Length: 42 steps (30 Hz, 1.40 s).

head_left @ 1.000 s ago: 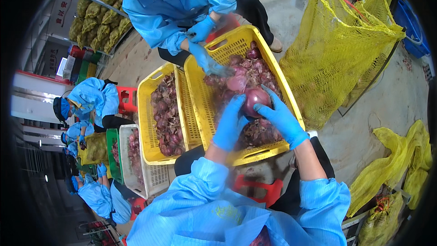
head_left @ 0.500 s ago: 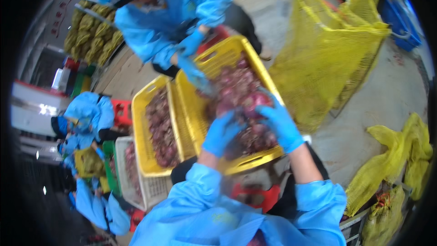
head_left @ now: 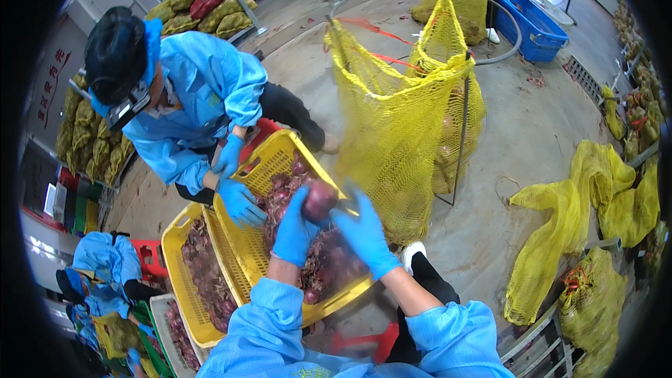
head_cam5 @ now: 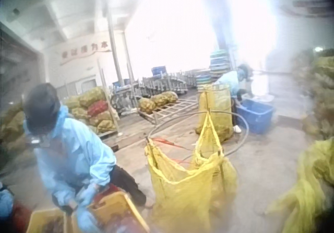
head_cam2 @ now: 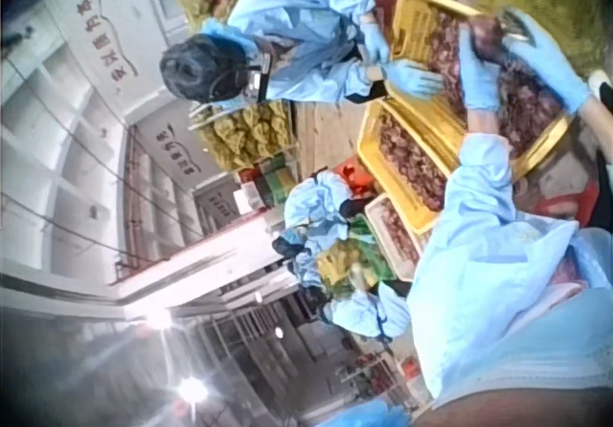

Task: The person sorts onions by hand, picking them from yellow crates, peeling off loose skins, and placing selected onions into a mesh bag.

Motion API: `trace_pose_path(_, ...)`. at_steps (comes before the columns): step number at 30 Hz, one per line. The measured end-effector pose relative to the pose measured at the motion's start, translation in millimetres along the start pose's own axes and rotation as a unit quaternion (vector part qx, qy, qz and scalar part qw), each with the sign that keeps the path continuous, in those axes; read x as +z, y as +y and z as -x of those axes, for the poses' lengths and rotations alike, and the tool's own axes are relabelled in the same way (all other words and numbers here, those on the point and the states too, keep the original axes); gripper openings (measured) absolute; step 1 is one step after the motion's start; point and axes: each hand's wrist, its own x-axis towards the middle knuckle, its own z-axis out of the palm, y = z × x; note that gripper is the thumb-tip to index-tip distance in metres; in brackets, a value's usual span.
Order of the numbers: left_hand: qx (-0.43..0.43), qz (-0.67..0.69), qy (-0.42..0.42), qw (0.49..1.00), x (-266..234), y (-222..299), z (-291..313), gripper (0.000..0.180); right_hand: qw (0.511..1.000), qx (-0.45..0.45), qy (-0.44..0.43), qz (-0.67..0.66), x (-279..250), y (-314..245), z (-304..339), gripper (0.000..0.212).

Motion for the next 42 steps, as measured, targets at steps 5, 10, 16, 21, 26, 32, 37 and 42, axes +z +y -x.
trace_pose_path(5,0.04,0.053,-0.176,0.982,173.6,25.6,-61.1,0.059,0.988,0.145,0.031,-0.032,-32.1,4.1,-1.4,0.056)
trace_pose_path(10,0.125,-0.168,-0.315,0.926,304.1,24.7,-144.9,0.045,0.996,0.088,-0.034,-0.004,-11.7,-3.4,3.5,0.043)
trace_pose_path(16,0.152,-0.327,-0.145,0.922,322.9,-12.5,-145.6,0.041,0.995,0.024,-0.023,0.095,-26.3,4.9,7.8,0.039)
trace_pose_path(21,0.369,-0.44,-0.204,0.793,219.6,8.3,-90.7,0.034,0.976,0.031,0.035,0.212,-59.7,3.0,-5.9,0.04)
trace_pose_path(26,0.243,-0.552,-0.005,0.798,30.0,4.4,6.7,0.034,0.992,0.0,0.07,0.105,-70.5,1.3,-12.0,0.035)
trace_pose_path(32,-0.179,-0.524,0.11,0.825,-179.6,-88.6,53.0,0.046,0.993,0.044,0.037,0.105,-48.0,16.8,-12.0,0.04)
trace_pose_path(37,-0.054,-0.556,0.019,0.829,-207.0,-193.7,17.0,0.057,0.991,0.073,0.016,0.115,-24.7,23.7,-12.8,0.035)
trace_pose_path(42,0.064,-0.769,-0.031,0.635,-244.5,-277.9,-36.0,0.047,0.989,0.072,-0.008,0.125,-13.5,30.5,-12.2,0.034)
